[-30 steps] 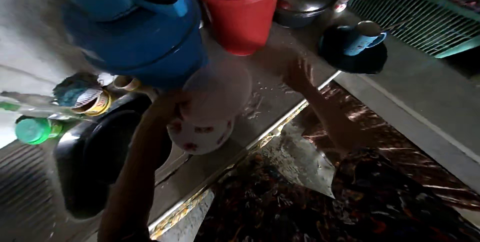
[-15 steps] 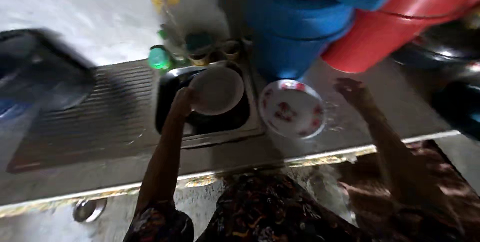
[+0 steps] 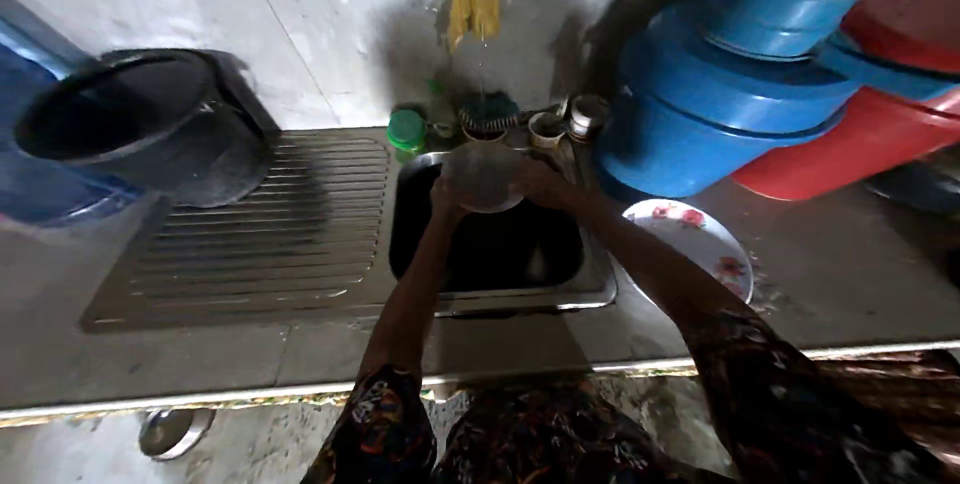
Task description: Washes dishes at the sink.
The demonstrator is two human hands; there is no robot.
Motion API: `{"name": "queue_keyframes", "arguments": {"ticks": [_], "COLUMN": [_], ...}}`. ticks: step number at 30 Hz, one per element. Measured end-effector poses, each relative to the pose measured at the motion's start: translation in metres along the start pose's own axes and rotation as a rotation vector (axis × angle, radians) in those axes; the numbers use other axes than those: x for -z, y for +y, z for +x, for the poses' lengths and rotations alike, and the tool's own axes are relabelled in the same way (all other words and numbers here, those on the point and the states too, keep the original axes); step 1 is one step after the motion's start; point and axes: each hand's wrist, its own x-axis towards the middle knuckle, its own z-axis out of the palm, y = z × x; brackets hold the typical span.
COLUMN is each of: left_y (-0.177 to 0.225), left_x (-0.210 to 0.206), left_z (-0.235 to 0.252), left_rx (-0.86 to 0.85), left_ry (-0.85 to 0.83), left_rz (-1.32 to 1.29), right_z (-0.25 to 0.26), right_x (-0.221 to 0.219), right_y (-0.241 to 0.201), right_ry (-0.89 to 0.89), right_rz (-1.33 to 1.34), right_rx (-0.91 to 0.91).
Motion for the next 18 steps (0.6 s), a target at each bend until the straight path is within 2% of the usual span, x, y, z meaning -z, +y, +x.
{"name": "queue_keyframes", "arguments": {"ticks": [3,5,6,8,10,12,14,16,18], "left_y": [0.002,0.000,-0.002,0.000,-0.001,-0.006,-0.010,-0.010,-0.007], "left_x": [-0.008,-0.011,-0.010,0.001,0.021,0.036,0.031,0.020,0.013], "left_z": [-0.005,-0.003,0.000,0.003,0.007,0.011,0.011,0.015,0.020], "left_rx": [0.006,-0.007,-0.023,-0.045,-0.070,-0.088,-0.060,-0.036,-0.034], "left_ry": [-0.016,-0.039,-0.041,-0.014,0.005,0.009,-0.026,-0.078,-0.111], "left_rz": [-0.019,-0.034,-0.020,-0.003,0.014,0.024,0.002,-0.071,-0.119], "right_z": [0.048,0.067,0.071,0.073,0.070,0.068,0.077,0.088,0.091], "right_x": [-0.035,-0.050,-0.054,-0.060,-0.060,-0.067,-0.073,-0.077,-0.078], "right_y": [0.003,-0.020,-0.036,-0.055,-0.050,-0.018,0.001,-0.014,-0.042], "right_ry": [0.007,0.062,0.065,-0.072,-0.216,-0.152,0.033,0.107,0.105], "right_rz": [-0.084,-0.042,-0.038,-0.067,-0.081,-0.070,-0.136,-0.129,-0.046], "right_rx": [-0.128,-0.177,-0.138,0.095,0.264,0.169,0.045,-0.055,-0.031]}}
